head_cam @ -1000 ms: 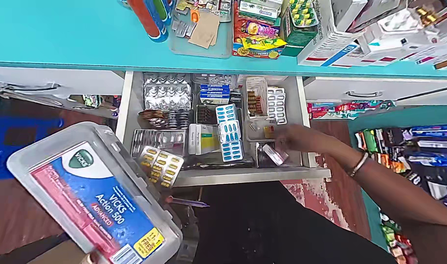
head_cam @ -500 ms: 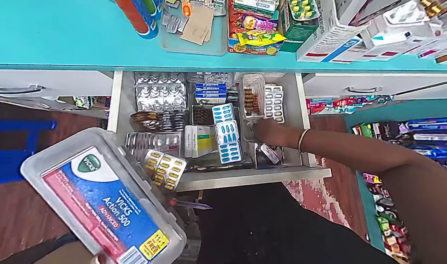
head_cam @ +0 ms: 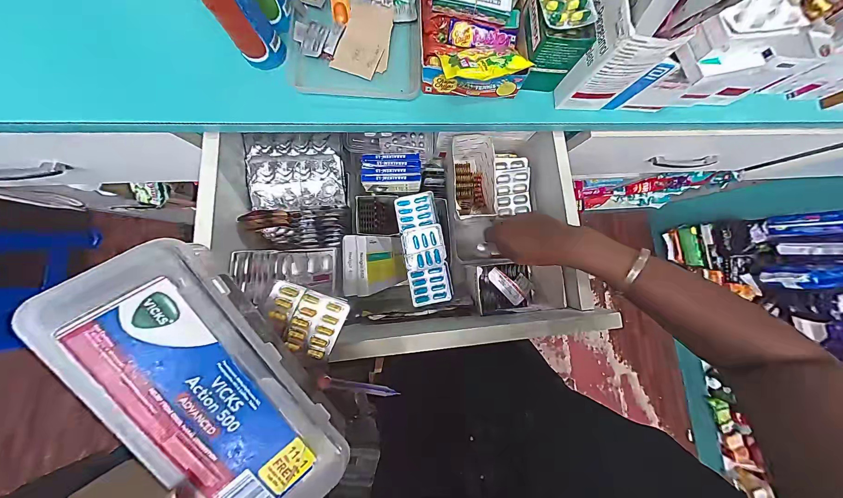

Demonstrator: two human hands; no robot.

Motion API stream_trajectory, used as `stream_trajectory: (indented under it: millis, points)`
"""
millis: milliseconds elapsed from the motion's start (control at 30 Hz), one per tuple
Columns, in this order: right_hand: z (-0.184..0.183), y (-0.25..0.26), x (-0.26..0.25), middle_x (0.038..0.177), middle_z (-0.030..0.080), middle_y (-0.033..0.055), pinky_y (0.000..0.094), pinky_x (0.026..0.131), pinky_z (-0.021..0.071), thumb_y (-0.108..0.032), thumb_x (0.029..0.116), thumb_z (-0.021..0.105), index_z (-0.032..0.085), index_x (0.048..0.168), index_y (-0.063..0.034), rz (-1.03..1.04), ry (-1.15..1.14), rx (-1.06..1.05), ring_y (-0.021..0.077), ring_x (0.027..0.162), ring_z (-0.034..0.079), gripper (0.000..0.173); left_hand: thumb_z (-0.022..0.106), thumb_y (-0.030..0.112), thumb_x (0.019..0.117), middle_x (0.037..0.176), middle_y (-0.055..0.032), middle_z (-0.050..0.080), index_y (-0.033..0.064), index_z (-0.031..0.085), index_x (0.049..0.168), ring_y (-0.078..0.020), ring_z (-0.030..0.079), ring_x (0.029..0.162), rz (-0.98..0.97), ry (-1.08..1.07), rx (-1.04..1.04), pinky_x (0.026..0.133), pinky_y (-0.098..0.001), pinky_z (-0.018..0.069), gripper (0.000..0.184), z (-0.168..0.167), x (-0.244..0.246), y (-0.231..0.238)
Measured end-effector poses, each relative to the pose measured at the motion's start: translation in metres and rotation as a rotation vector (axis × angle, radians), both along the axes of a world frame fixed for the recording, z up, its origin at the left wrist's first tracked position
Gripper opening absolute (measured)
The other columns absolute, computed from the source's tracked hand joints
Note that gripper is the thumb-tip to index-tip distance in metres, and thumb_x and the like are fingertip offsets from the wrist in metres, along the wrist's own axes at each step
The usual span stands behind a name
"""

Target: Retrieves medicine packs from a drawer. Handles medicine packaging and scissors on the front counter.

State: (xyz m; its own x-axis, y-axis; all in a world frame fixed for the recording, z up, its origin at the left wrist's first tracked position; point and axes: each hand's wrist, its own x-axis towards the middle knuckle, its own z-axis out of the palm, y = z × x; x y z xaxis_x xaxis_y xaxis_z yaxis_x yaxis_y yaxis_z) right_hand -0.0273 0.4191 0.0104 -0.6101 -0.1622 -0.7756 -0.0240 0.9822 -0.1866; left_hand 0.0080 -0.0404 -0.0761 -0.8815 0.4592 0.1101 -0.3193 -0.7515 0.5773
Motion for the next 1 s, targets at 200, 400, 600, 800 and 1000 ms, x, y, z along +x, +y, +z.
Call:
stream_trajectory:
  millis: [200, 400, 600, 800, 1000]
  points:
    - [0.019, 0.033, 0.040, 0.096, 0.070, 0.0183, 0.0608, 0.083, 0.0520, -0.016, 0.1034, 0.058, 0.073, 0.109, -0.0025, -0.121, -0.007, -0.156, 0.0377, 0.093, 0.068, 0.021, 0.064, 0.028, 0.0967, 0.132, 0.0045, 0.069, 0.0149, 0.066, 0.135, -0.0032, 0.062, 0.124, -0.081, -0.001, -0.100, 0.104, -0.0199, 0.0488, 0.041, 0.036, -0.014, -0.013]
    - [-0.050, 0.026, 0.007, 0.109, 0.070, 0.0207, 0.0648, 0.082, 0.0514, -0.020, 0.1015, 0.059, 0.070, 0.116, -0.0044, -0.131, 0.014, 0.138, 0.0431, 0.104, 0.067, 0.024, 0.064, 0.034, 0.0953, 0.133, -0.0049, 0.068, 0.0120, 0.065, 0.136, -0.0145, 0.062, 0.126, -0.273, -0.014, 0.086, 0.106, -0.0297, 0.0502, 0.046, 0.057, -0.031, 0.069]
    - [-0.079, -0.014, -0.002, 0.117, 0.065, 0.0273, 0.0583, 0.084, 0.0533, 0.002, 0.1011, 0.047, 0.063, 0.115, 0.0100, -0.080, -0.158, 0.289, 0.0443, 0.109, 0.065, 0.023, 0.070, 0.039, 0.0896, 0.135, -0.0133, 0.065, 0.0103, 0.062, 0.139, -0.0271, 0.062, 0.127, -0.426, -0.176, 0.263, 0.107, -0.0443, 0.0503, 0.058, 0.051, -0.028, 0.125]
    - [-0.062, -0.002, -0.003, 0.113, 0.067, 0.0267, 0.0635, 0.083, 0.0525, -0.005, 0.1010, 0.054, 0.066, 0.112, 0.0072, 0.003, -0.064, 0.203, 0.0467, 0.105, 0.066, 0.020, 0.070, 0.041, 0.0874, 0.136, -0.0191, 0.063, 0.0070, 0.059, 0.141, -0.0331, 0.061, 0.127, -0.535, -0.222, 0.338, 0.107, -0.0494, 0.0496, 0.064, 0.037, -0.029, 0.139]
    - [-0.001, 0.039, 0.028, 0.062, 0.057, -0.0054, 0.0172, 0.049, 0.0414, -0.022, 0.0989, 0.063, 0.064, 0.080, -0.0112, -0.841, 0.122, -0.807, 0.0002, 0.052, 0.050, 0.021, 0.072, 0.042, 0.0866, 0.132, -0.0194, 0.066, 0.0078, 0.062, 0.138, -0.0338, 0.064, 0.123, -0.563, -0.200, 0.309, 0.105, -0.0507, 0.0506, 0.063, 0.036, -0.036, 0.156]
